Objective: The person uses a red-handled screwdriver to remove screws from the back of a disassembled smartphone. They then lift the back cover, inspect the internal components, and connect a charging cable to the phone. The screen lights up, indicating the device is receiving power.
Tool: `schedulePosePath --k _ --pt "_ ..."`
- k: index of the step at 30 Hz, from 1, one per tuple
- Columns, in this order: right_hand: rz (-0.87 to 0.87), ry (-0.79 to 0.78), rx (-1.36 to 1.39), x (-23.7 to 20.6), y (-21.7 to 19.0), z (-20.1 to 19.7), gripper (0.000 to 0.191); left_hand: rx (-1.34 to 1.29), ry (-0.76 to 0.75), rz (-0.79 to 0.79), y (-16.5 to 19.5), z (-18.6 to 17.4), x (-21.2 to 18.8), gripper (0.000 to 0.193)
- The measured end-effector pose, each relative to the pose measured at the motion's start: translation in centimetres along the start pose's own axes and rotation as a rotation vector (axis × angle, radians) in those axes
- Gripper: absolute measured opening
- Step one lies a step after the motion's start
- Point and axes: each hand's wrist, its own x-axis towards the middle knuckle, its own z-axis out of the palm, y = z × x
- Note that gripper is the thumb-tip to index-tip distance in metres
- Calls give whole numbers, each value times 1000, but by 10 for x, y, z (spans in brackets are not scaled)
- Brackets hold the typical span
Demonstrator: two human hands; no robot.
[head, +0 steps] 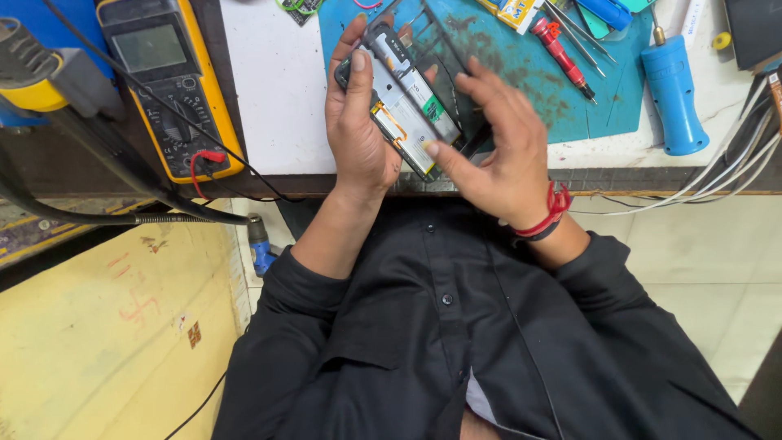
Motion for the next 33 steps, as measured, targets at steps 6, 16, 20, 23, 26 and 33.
schedulePosePath --k 6,16,20,23,26,33 --pt "-75 34 -111 18 17 -11 64 11 40 3 11 -8 -4 46" --pt "-280 107 -223 46 -4 -8 32 -22 8 -26 31 -20 -3 50" --pt "-242 62 -13 59 -5 7 21 -116 -38 -127 31 -17 0 48" --pt "-220 60 7 66 -4 11 24 -102 20 -123 31 -14 4 50" --pt "-254 41 35 68 -6 14 24 -91 53 -92 35 -12 5 49" --pt "-432 -107 63 83 -3 18 45 -94 -10 -137 44 -2 3 41"
